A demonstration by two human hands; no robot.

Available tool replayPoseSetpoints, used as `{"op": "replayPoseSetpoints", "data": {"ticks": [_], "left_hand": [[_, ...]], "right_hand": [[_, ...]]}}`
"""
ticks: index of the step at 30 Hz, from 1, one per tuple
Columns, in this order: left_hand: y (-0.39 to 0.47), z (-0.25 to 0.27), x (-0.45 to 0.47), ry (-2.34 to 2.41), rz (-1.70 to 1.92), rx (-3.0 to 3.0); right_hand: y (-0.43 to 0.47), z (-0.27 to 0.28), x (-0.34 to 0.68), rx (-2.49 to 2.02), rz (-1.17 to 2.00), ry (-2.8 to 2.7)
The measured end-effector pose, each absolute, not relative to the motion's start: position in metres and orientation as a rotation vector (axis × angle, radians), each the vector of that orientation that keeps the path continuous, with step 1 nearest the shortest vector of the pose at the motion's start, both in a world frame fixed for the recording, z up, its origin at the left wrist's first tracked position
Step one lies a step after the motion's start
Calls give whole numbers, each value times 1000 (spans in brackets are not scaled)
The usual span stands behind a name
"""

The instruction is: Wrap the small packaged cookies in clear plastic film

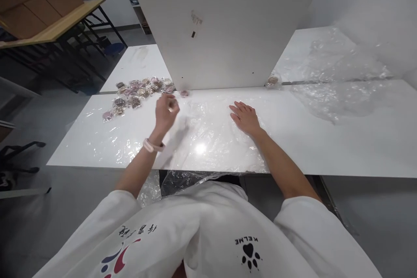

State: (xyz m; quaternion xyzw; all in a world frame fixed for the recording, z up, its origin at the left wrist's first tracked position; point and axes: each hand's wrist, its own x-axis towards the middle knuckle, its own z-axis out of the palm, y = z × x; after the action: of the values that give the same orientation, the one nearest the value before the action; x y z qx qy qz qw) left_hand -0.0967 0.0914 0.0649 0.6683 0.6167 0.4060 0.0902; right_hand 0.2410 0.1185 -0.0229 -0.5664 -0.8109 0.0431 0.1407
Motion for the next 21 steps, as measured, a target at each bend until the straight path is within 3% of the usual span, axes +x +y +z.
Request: {"op": "replayPoseSetpoints", "data": {"ticks": [4,7,10,17,21], "left_hand": [[20,50,-9,1278,896,2384],[-7,20,25,1160,527,2589],[-11,2,28,1126,394,2663],[-31,43,-18,1179,596,2537],[-104,55,-82,1646,1023,1904]], "right_hand": [[119,-23,242,-1624,134,-2337],[117,-23,243,-1614,149,-2342],[118,-25,242,-1613,162,-2342],[110,10,245,-1643,407,-2191],[17,56,257,-1476,355,-1930]]}}
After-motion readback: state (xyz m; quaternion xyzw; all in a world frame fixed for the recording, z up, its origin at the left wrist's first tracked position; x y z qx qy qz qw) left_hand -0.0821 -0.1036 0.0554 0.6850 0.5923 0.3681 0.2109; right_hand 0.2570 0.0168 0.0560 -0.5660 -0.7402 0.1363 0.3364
